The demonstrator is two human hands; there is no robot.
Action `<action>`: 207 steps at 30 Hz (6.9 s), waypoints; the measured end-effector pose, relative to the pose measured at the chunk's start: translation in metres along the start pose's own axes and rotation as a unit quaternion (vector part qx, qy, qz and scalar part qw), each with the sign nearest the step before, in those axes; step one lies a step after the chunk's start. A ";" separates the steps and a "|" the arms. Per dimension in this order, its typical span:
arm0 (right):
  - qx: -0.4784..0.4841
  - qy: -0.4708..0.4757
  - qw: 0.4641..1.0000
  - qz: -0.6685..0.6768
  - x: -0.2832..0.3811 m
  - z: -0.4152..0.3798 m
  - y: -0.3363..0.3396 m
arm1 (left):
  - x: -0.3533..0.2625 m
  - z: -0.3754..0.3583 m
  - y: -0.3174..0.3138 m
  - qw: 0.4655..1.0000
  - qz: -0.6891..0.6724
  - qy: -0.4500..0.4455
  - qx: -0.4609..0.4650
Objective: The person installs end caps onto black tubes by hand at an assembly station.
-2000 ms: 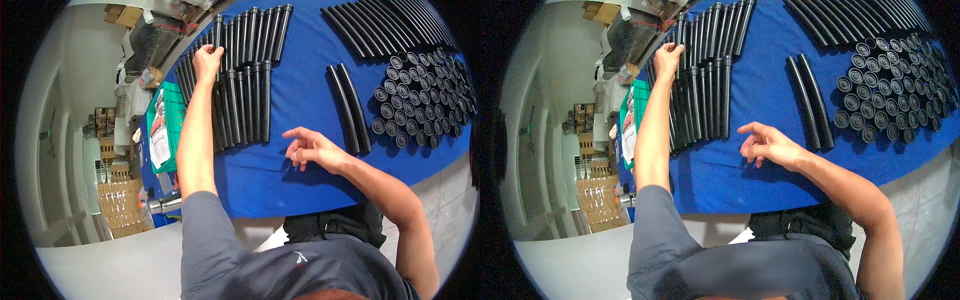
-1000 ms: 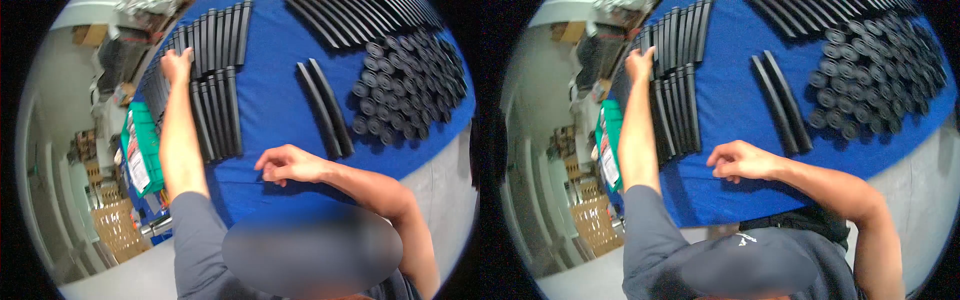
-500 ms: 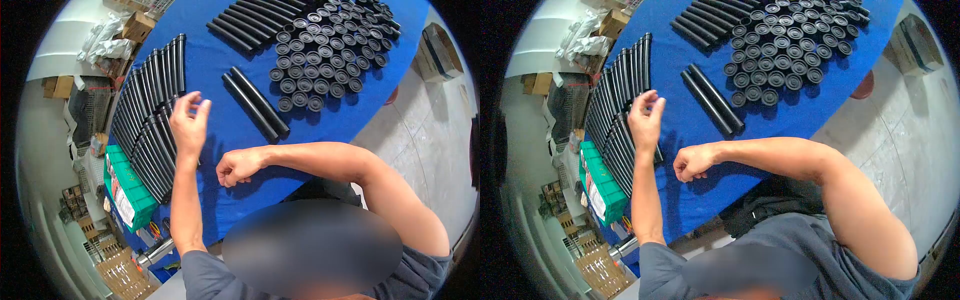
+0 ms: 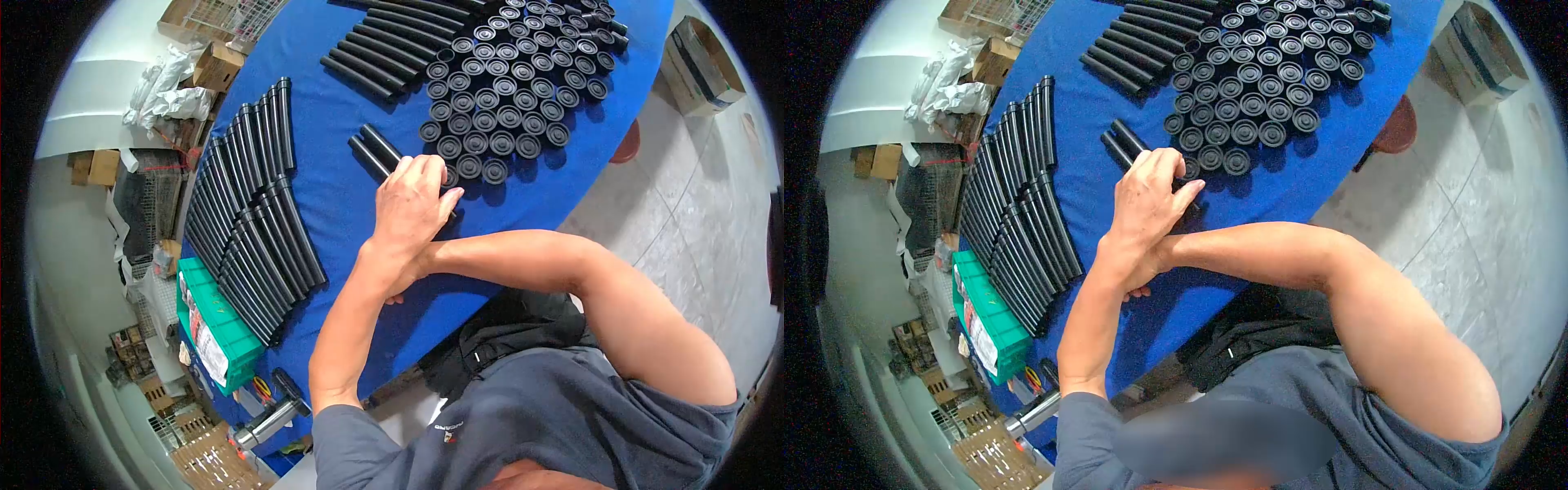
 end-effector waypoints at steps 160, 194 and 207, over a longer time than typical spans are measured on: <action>0.098 -0.155 0.980 -0.079 0.029 0.011 -0.023 | 0.039 -0.283 0.047 0.860 -0.312 0.393 -0.092; 0.022 -0.020 0.953 -0.301 0.027 0.014 -0.015 | 0.034 -0.265 0.040 0.921 -0.087 0.351 -0.145; -0.074 0.067 0.903 -0.418 0.045 0.015 -0.017 | 0.026 -0.250 -0.046 0.285 -0.886 0.209 -0.301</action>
Point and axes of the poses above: each hand's wrist, its own z-axis towards the middle knuckle, its own y-axis out of the back of the hand, x = y × z, the point moved 4 cm from there along z, towards the middle knuckle, and after that the axes turned 2 degrees about -z, right-handed, at the moved point
